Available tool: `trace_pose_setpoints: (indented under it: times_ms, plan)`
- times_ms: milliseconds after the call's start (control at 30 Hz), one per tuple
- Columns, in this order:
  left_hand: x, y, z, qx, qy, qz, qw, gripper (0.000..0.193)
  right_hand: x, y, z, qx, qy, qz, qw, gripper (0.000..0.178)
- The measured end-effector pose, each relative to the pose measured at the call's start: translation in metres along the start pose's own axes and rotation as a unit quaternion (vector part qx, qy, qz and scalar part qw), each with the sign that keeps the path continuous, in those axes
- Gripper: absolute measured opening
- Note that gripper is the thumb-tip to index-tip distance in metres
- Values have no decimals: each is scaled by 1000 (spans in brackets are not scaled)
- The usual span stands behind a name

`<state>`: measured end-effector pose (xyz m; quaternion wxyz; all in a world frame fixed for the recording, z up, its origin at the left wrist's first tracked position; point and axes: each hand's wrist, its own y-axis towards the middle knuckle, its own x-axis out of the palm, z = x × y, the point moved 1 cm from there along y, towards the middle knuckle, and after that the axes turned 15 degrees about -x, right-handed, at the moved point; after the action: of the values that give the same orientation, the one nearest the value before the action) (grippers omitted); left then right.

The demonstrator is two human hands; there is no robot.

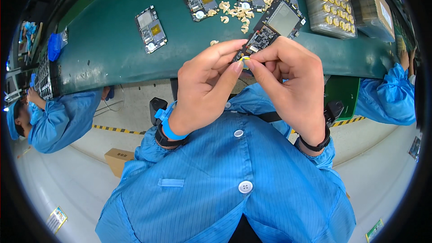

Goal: Assembling internal components of mobile devices on a production line.

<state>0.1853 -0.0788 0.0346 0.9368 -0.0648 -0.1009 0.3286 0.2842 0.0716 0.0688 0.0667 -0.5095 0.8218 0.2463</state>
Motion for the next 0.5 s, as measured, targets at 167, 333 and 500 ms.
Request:
trace_pose_setpoints:
  times_ms: [167, 333, 500]
  plan:
    - [1, 2, 0, 1, -19, 12, 1000, 36, 5, -4, 3, -17, -27, 29, 999, 9]
    - [1, 5, 6, -3, -14, 6, 1000, 36, 9, -5, 2, -48, -20, 46, 998, 10]
    - [1, 6, 8, -10, -22, -3, 1000, 35, 9, -5, 4, -63, -40, 45, 996, 10]
